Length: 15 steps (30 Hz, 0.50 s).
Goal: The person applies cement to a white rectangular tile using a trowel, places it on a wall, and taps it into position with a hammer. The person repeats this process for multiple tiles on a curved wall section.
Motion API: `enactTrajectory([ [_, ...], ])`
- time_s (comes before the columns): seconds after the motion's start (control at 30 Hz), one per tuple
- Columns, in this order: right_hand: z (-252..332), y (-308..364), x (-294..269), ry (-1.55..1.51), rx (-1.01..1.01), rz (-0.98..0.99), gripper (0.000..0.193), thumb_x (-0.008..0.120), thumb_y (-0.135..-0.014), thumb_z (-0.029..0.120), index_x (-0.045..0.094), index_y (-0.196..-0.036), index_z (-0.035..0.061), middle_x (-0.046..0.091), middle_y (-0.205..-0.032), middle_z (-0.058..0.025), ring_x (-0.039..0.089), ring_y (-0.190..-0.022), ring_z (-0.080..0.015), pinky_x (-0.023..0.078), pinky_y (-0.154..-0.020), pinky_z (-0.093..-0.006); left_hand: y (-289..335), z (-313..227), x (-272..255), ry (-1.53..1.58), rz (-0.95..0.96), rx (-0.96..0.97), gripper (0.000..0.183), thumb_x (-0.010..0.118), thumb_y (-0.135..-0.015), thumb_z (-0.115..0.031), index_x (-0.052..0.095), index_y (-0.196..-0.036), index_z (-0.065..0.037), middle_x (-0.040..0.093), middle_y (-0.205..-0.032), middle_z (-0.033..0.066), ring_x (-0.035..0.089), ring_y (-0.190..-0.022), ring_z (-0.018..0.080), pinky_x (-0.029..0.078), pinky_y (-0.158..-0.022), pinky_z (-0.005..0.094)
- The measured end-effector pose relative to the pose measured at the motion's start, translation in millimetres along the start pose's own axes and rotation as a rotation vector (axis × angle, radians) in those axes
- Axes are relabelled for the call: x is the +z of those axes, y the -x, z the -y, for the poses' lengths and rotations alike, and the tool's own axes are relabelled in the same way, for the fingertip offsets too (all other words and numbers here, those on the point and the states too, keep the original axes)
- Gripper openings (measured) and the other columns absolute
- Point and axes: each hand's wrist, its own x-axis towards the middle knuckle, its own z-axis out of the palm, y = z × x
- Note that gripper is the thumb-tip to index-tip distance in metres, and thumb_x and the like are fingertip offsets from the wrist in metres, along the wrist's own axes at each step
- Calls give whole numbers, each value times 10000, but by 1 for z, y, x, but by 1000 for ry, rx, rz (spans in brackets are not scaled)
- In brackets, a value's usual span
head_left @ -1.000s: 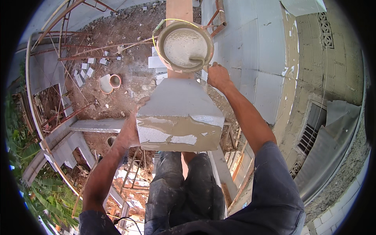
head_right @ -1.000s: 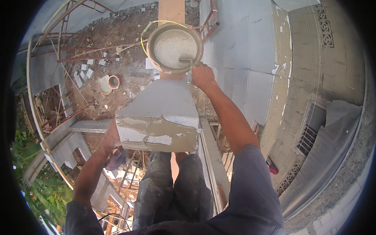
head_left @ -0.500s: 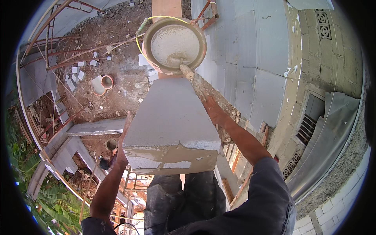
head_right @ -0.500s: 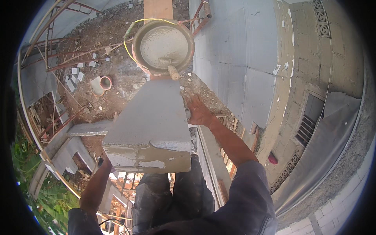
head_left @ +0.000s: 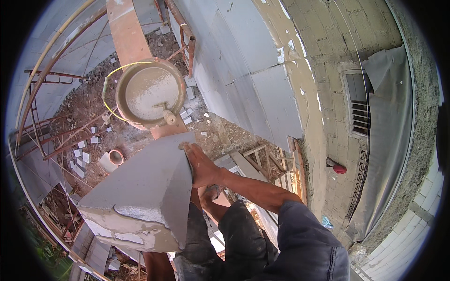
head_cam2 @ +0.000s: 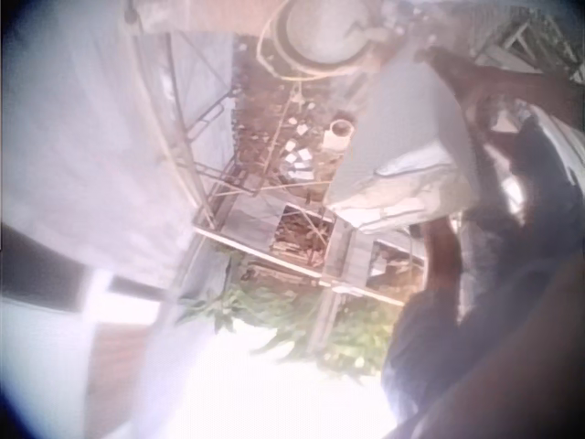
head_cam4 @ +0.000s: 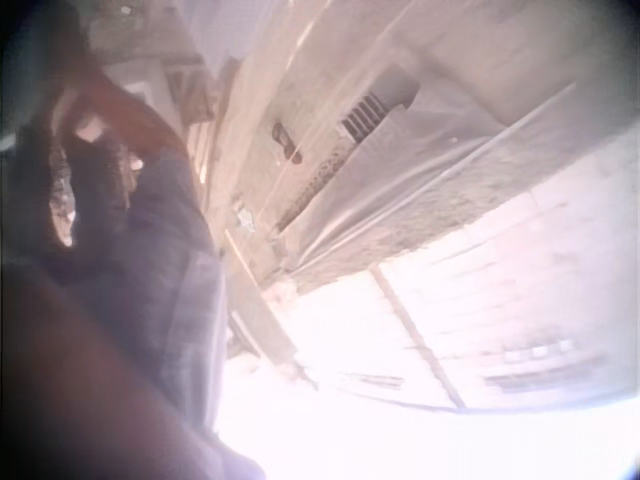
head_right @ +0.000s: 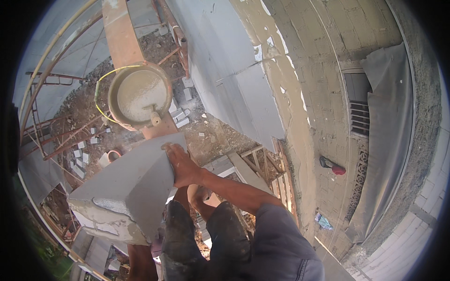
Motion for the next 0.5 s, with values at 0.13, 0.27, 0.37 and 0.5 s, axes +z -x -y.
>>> enactTrajectory([
  [0.13, 72, 20, -21, 26, 101, -91, 1127, 876, -539, 302, 242, -1378, -103, 365, -1265, -307, 374, -1193, -480, 322, -1029, -558, 12, -3, -1, 47, -21, -56, 834, 635, -840, -552, 321, -1466, -98, 421, -1451, 151, 466, -1303, 326, 411, -1065, 444],
  [0.27, 173, 40, -74, 132, 268, -140, 1161, 894, -505, 336, 248, -1369, -91, 365, -1247, -302, 373, -1171, -466, 322, -1002, -572, 24, -24, 10, 256, -52, -149, 814, 608, -857, -561, 326, -1465, -99, 426, -1447, 146, 473, -1296, 323, 415, -1061, 444],
  [0.37, 253, 58, -114, 126, 333, -159, 1160, 890, -498, 348, 254, -1352, -115, 376, -1225, -291, 389, -1127, -436, 334, -957, -563, 32, -48, 40, 674, 0, -340, 799, 588, -870, -568, 329, -1464, -101, 430, -1445, 143, 478, -1291, 320, 417, -1058, 444],
  [0.5, 322, 72, -133, 209, 463, -140, 1174, 872, -522, 408, 253, -1348, -152, 400, -1210, -287, 402, -1121, -422, 333, -955, -554, 39, -84, 95, 1268, 128, -626, 780, 561, -887, -577, 334, -1462, -102, 435, -1441, 138, 484, -1284, 316, 420, -1053, 444],
])
